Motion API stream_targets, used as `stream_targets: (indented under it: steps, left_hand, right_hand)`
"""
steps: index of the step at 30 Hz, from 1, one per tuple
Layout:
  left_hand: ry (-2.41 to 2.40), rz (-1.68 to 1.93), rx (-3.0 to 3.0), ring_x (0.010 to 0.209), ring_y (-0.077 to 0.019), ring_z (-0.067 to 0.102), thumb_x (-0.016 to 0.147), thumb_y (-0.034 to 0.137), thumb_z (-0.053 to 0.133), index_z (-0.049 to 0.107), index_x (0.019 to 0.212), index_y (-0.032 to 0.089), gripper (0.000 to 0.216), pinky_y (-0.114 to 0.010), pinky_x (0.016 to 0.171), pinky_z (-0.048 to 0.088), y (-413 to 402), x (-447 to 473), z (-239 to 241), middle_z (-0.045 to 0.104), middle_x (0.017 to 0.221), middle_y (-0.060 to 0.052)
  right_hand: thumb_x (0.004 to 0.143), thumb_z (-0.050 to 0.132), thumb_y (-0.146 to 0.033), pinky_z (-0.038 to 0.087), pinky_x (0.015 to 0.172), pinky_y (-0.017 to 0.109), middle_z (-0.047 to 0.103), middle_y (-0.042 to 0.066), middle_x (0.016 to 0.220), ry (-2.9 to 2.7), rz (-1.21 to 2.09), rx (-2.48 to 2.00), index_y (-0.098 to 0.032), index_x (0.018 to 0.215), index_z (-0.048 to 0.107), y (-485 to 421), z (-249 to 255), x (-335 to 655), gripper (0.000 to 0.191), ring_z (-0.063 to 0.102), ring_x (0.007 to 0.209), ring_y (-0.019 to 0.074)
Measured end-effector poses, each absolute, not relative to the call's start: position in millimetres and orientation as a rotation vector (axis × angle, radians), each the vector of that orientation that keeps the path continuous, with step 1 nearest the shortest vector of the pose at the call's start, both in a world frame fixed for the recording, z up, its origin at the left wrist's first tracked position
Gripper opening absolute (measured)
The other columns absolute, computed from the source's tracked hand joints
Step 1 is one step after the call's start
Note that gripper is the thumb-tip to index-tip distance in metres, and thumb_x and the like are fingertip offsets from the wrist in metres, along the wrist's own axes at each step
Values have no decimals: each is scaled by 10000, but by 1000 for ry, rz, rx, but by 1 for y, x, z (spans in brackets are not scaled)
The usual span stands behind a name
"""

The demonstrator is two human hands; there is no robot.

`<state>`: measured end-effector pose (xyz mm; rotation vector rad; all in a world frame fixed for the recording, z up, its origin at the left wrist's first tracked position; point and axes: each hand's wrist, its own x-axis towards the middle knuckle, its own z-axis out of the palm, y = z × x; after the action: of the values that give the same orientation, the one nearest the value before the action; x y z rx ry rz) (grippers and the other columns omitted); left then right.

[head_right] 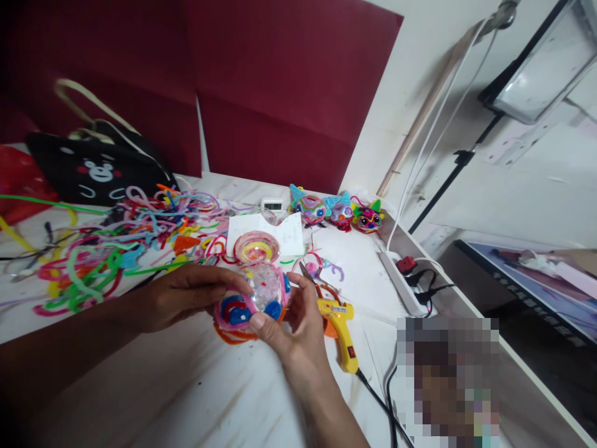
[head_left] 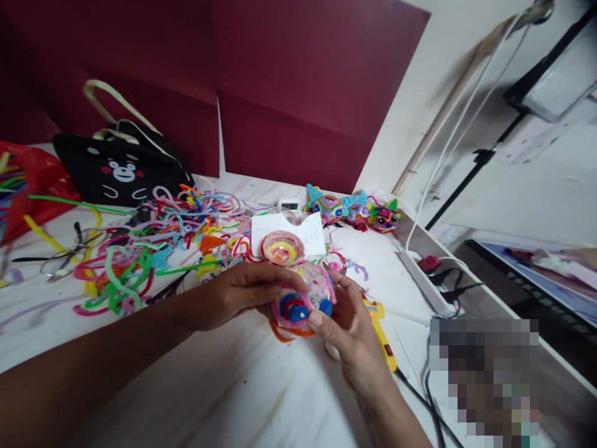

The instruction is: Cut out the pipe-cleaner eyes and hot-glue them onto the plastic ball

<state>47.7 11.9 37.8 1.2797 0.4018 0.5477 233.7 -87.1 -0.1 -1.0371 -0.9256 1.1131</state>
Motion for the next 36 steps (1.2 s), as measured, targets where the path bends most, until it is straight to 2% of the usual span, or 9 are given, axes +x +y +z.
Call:
stream_targets:
  steps: [14,26,29,32,36]
  left_hand:
    - [325,536,1390,754,-104,661,884,332,708,803,1027,215,208,-122,645,513,20,46,31,747,881,-34]
    - [310,543,1495,814,-122,655,898,331,688,800,983,205,189,-164,721,531,29,43,28,726,912,-42]
    - [271,539,1468,787,-123,654,921,324,659,740,1121,249,228,-186,712,540,32,42,24,707,880,-30]
    - [190,504,1447,807,-148,677,954,326,610,586,1336,322,383,-232,727,552,34,42,21,711,929,-40]
    - [195,484,1453,863,-194,701,955,314,608,462,1444,296,510,-274,755,551,35,42,20,718,984,-80]
  right_hand:
    - [704,857,-401,486,953,419,644,63,1245,-987,1059,-1087,-300,1254,443,-88,-2,234,696,636,1083,254]
    - [676,866,-440,492,939,413,621,62,1276,-972,899,-1139,-286,1250,485,-87,-7,224,705,625,1079,248]
    - [658,872,-444,498,911,408,628,69,1255,-964,869,-1159,-272,1253,495,-88,-6,221,725,632,1052,250]
    - [650,868,-445,496,900,407,639,69,1235,-937,851,-1162,-263,1255,501,-89,-4,219,730,638,1039,254]
    - [651,868,-422,485,909,399,641,60,1243,-926,853,-1145,-265,1235,506,-89,-1,217,705,628,1064,251]
